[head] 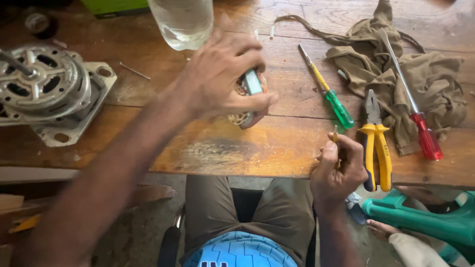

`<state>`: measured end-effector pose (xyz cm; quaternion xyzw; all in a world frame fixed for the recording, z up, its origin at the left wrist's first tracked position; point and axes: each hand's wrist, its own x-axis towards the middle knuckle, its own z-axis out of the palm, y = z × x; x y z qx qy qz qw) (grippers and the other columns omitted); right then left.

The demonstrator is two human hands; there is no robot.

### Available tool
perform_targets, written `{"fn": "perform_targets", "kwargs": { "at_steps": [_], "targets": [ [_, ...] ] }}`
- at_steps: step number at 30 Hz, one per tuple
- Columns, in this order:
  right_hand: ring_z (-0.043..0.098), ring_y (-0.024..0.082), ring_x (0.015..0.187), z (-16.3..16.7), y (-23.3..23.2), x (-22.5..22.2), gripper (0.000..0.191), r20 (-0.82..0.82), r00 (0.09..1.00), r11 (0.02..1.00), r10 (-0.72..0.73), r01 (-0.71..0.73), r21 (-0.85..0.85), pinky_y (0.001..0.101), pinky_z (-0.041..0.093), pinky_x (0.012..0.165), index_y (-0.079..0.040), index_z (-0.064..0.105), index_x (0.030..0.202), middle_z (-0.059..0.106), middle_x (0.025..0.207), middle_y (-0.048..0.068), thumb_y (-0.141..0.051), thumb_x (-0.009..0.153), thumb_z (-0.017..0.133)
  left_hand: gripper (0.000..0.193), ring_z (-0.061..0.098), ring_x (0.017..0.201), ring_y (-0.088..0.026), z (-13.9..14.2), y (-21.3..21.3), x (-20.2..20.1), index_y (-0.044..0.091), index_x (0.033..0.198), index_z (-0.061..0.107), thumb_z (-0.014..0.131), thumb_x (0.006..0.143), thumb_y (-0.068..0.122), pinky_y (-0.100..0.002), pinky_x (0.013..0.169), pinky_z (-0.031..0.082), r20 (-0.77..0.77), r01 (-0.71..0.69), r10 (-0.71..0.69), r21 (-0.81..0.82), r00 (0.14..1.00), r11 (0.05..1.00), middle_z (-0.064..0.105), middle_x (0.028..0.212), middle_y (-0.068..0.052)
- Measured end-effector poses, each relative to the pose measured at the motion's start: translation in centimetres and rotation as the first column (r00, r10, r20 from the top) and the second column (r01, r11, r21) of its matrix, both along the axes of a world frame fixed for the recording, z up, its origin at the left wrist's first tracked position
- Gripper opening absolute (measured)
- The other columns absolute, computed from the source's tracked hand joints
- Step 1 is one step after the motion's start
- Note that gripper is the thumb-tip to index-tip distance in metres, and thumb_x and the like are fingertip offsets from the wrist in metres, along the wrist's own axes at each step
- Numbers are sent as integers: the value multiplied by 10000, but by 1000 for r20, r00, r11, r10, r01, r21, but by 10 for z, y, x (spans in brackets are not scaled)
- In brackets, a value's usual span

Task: The person works on a copper-wound motor stator clamped to a wooden workbench, holding the stator steady with one hand while using pliers and a screwdriver to pry and adjust the windings and slots, rotating the stator to reach different sides.

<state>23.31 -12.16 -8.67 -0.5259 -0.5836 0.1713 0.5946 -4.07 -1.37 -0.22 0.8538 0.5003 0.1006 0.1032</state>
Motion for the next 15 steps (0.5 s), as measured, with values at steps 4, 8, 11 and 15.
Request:
{"fn": "perform_targets", "kwargs": {
  "at_steps": [4,8,11,15],
  "targets": [
    [591,68,706,2,0,2,147,50,999,1000,-10,10,-4,214,482,672,36,644,1179,642,854,43,-21,1068,568,803,424,1403,-433,-10,12,21,11,1054,676,430,1016,774,-749,1130,125,44,-169,167,455,985,874,534,1419,-298],
    [561,61,692,0,-1,4,135,58,998,1000,-13,14,-5,215,458,645,33,645,1178,635,846,32,-24,1063,601,862,582,1157,-430,-5,14,18,-47,1116,661,488,1033,793,-672,1061,325,28,-155,162,473,986,867,637,1177,-294],
    [567,53,677,-3,-2,3,132,40,999,1000,6,-6,-9,205,459,629,29,642,1183,631,848,22,-24,1066,612,754,678,864,-347,5,1,13,33,1080,666,522,942,761,-571,960,485,9,-227,226,44,974,973,713,899,-184],
    [577,70,747,-7,-2,3,80,158,987,998,-8,-2,67,219,492,703,35,646,1164,652,942,66,-11,1104,617,573,671,749,-258,26,-9,9,44,1026,697,671,918,606,-522,694,543,183,25,-40,88,982,996,669,799,-104]
  ]
}}
